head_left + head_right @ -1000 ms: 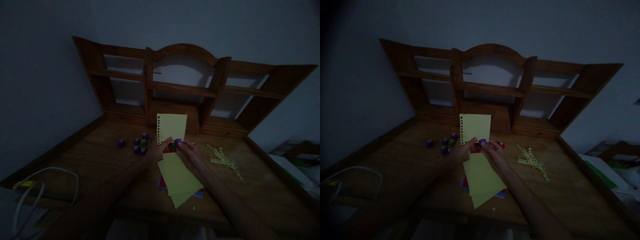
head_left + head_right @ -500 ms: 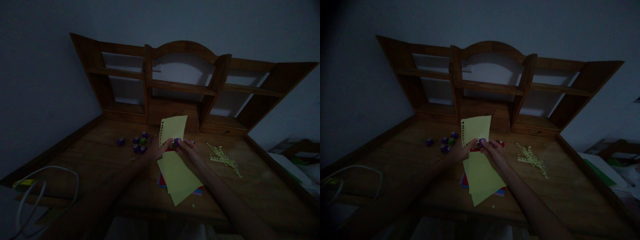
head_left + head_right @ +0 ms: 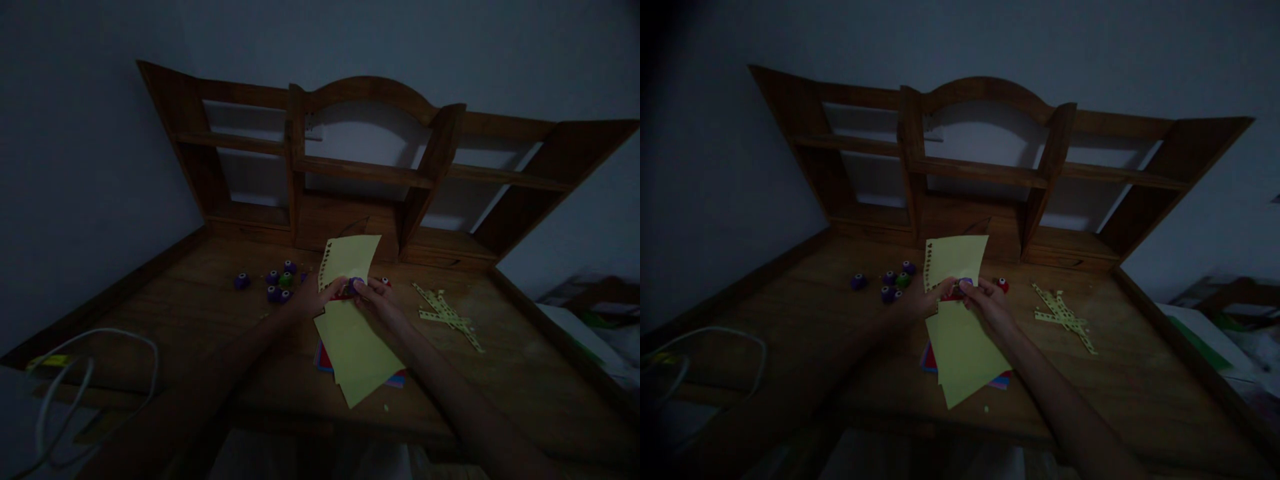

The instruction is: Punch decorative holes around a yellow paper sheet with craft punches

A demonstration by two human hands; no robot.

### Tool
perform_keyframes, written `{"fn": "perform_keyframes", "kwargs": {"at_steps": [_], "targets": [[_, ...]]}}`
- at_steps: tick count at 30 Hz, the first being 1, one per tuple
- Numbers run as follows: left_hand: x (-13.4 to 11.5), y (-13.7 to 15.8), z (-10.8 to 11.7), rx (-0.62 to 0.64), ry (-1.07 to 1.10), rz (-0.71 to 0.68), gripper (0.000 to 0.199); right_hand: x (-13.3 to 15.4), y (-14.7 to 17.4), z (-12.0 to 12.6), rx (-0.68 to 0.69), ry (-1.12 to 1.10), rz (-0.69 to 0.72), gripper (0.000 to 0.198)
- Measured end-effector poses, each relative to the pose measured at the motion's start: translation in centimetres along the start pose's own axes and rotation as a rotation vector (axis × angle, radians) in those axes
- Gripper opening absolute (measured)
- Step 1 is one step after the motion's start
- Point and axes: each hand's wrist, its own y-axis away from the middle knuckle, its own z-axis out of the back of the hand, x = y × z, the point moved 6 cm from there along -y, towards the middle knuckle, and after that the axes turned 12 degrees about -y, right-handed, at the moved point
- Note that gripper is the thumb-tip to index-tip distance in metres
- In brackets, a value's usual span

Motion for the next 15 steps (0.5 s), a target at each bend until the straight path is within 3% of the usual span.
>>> {"fn": "perform_keyframes", "kwargs": {"at_steps": [15], "targets": [[0.56,0.15,-0.49,0.031,-0.053,0.031,0.032,0.47,0.58,-0.66,-0.089,-0.111,-0.014,0.023]]}}
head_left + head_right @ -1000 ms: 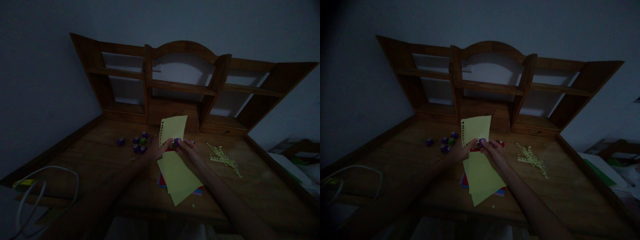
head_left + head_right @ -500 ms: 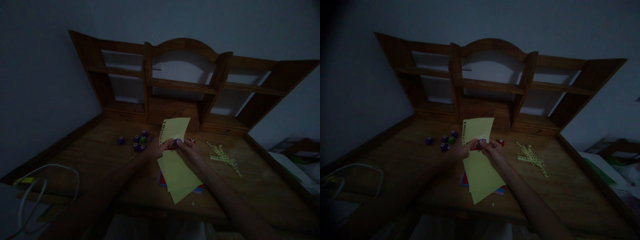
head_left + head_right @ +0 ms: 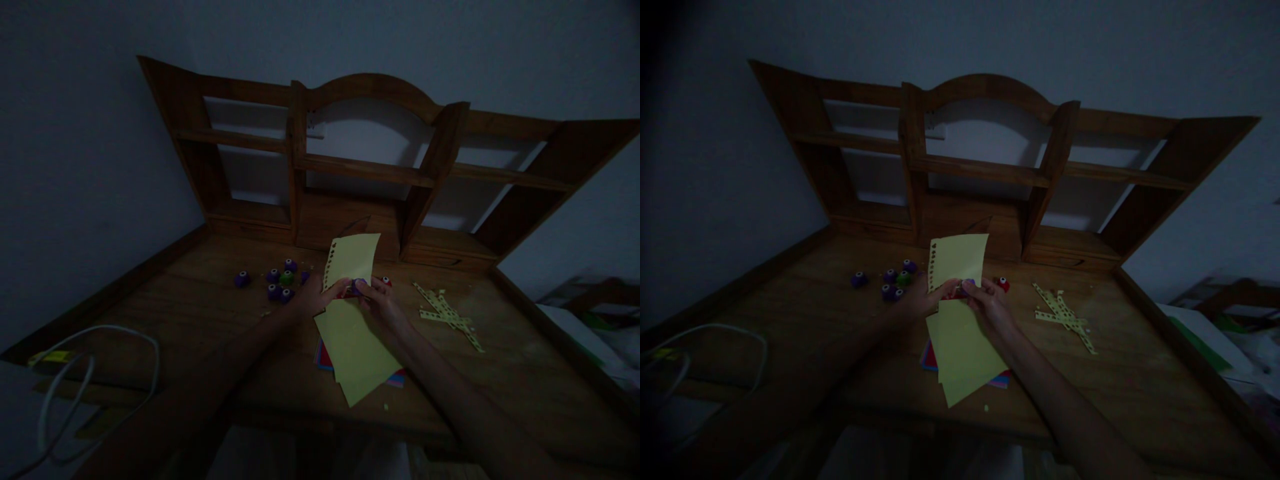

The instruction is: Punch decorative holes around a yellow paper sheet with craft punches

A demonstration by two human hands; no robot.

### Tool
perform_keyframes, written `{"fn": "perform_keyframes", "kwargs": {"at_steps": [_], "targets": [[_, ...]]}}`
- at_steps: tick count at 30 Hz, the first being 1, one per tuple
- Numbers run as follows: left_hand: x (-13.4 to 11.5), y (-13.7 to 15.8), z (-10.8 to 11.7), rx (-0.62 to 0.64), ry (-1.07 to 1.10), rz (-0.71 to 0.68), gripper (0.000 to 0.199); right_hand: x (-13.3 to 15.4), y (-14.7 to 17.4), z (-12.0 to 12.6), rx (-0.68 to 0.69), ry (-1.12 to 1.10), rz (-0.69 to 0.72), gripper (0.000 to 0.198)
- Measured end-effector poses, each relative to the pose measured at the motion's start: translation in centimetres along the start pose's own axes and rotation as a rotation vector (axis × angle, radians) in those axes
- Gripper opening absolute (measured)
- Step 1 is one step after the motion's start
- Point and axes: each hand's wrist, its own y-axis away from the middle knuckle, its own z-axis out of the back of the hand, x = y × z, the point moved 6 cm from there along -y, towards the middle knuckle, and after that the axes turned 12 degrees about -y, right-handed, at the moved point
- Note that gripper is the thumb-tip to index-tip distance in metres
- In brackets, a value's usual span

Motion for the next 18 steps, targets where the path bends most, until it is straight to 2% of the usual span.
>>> {"fn": "perform_keyframes", "kwargs": {"at_steps": [11,18], "targets": [[0.3,0.0,-0.4,-0.039,0.136,0.013,0.031,-0.2,-0.5,0.7,0.016,0.072,0.034,0.019],[1.3,-0.1,-0.2,-0.126,0.162,0.088,0.033,-0.6,-0.4,0.5,0.02,0.007,-0.03,0.019]]}}
